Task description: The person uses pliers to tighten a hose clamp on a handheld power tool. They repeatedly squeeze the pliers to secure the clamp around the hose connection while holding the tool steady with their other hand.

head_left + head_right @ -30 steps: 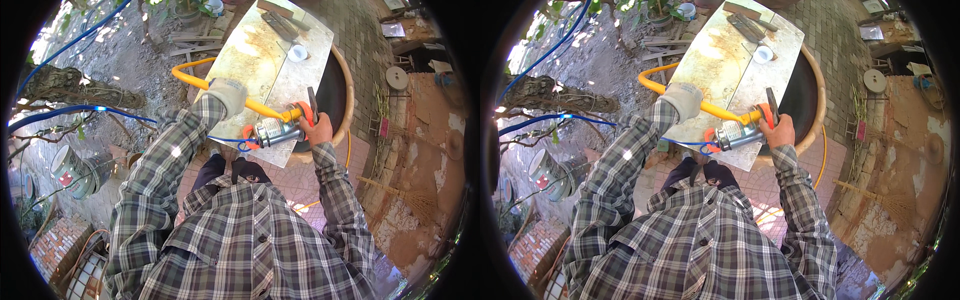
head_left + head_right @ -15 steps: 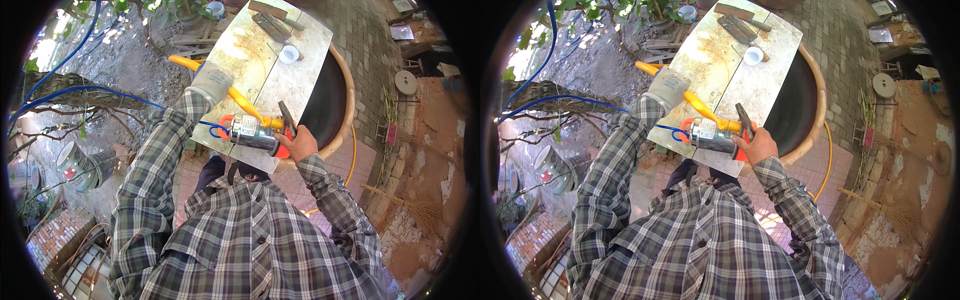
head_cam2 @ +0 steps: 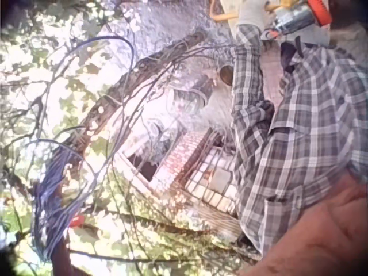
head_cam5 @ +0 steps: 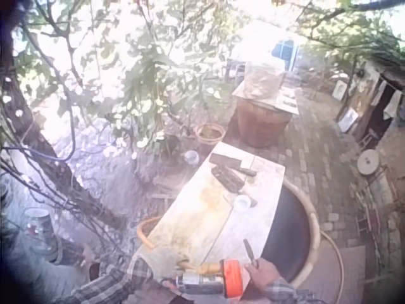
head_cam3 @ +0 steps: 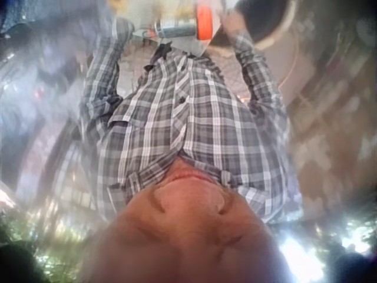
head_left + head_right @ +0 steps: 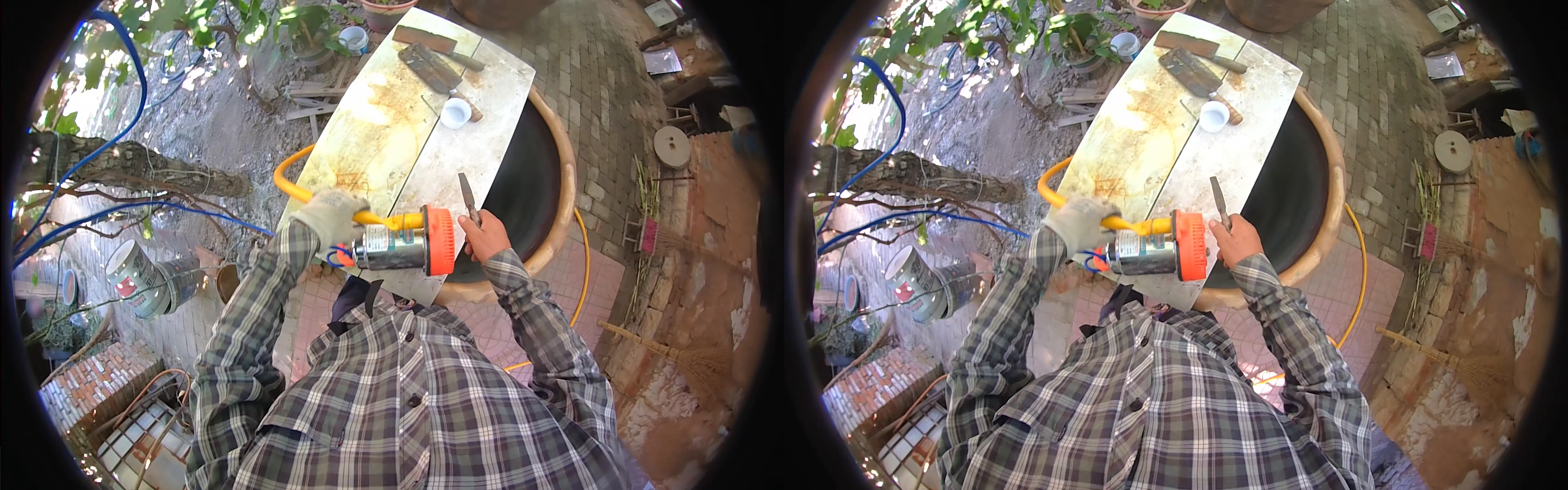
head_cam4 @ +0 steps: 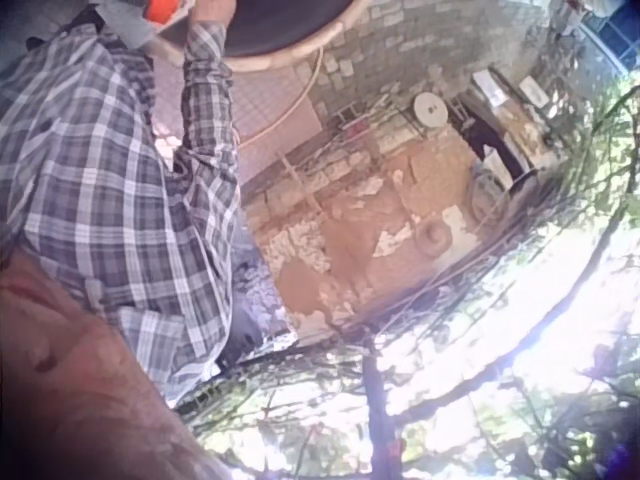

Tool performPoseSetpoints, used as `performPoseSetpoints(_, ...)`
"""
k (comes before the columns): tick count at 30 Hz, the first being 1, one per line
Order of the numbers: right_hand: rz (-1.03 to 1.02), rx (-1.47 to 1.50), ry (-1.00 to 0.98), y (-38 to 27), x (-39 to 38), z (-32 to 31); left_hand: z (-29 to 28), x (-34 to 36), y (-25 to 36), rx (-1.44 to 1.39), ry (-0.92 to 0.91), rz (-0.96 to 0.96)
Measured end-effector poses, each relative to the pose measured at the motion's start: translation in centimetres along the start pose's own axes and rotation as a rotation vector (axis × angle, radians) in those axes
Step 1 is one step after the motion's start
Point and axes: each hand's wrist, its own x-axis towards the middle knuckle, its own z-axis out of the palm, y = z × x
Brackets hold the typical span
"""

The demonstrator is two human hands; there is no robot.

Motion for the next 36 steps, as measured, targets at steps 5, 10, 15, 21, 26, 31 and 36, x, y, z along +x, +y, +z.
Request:
performPoseSetpoints(5,-0.278,-0.589,0.249,1.3,5.7,2.2,0.5,-0.9,2.2,-0.102,0.041,0.088)
performPoseSetpoints(10,-0.338,-0.669,0.207,1.4,9.2,3.6,1.5,-0.9,3.9,0.001,0.115,-0.029)
performPoseSetpoints(15,-0.457,-0.674,0.226,1.2,10.6,4.6,2.4,-1.2,5.0,0.047,0.191,-0.134)
performPoseSetpoints(21,-0.572,-0.794,0.282,1.4,10.7,4.3,2.9,-1.6,5.8,0.008,0.267,-0.183)
performPoseSetpoints(26,-0.534,0.033,0.136,2.0,10.0,4.6,3.1,-2.2,6.2,-0.018,0.37,-0.175)
performPoseSetpoints(31,-0.568,0.318,0.074,0.2,5.2,3.9,2.9,-3.2,6.5,-0.023,0.51,-0.151)
performPoseSetpoints(36,-0.617,0.268,0.177,0.2,0.0,1.9,4.1,-6.0,7.2,-0.006,0.611,-0.085)
